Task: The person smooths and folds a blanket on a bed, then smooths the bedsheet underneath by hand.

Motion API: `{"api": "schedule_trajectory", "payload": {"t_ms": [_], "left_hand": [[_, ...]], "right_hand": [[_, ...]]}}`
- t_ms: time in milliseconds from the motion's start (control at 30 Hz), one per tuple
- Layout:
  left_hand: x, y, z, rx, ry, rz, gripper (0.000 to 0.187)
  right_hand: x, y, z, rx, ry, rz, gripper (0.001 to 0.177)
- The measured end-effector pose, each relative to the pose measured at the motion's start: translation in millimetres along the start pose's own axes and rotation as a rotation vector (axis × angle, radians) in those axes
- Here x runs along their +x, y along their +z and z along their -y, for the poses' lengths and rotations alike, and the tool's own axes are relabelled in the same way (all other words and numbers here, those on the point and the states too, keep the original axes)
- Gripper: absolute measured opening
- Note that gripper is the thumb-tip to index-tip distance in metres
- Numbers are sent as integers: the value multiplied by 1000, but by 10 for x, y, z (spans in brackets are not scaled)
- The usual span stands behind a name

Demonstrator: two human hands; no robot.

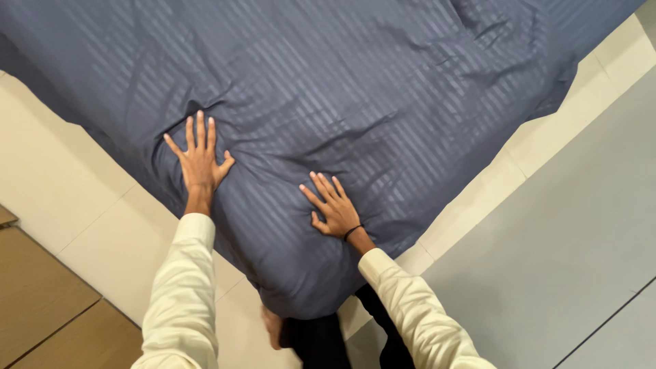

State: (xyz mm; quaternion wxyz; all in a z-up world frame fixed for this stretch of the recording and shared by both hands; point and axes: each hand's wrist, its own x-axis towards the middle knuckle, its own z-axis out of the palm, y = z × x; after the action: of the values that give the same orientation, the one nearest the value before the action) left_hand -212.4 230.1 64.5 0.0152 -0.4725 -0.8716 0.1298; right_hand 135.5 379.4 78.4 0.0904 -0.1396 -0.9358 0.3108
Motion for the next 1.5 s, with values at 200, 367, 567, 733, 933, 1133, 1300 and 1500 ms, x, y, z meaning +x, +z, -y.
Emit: {"api": "schedule_trajectory", "payload": {"t_ms": [200, 367, 567, 733, 933, 1133, 1300, 1500], "left_hand": [[44, 109, 32, 161, 6, -2, 92], [98, 191, 144, -100, 66, 12, 97], [151, -29, 373, -280, 186, 252, 119], [182, -204, 431, -166, 260, 367, 128], [286, -211, 436, 50, 343, 393, 127], [476, 42, 313, 420, 443, 416, 129], [650, -42, 206, 656, 646, 447, 130], [970, -710, 50, 580, 964, 566, 104]], "right_hand": [[37, 20, 220, -129, 116, 91, 73], [13, 148, 417, -227, 232, 101, 72], [-10, 390, 572, -522, 410, 73, 72], [-156, 509, 794, -587, 662, -44, 69], [-610, 470, 946, -346, 944, -120, 75], [-839, 598, 1103, -269, 1037, -179, 72], [-763, 576, 1104, -195, 1076, -219, 72], [-464, 647, 1177, -148, 1313, -210, 83]]}}
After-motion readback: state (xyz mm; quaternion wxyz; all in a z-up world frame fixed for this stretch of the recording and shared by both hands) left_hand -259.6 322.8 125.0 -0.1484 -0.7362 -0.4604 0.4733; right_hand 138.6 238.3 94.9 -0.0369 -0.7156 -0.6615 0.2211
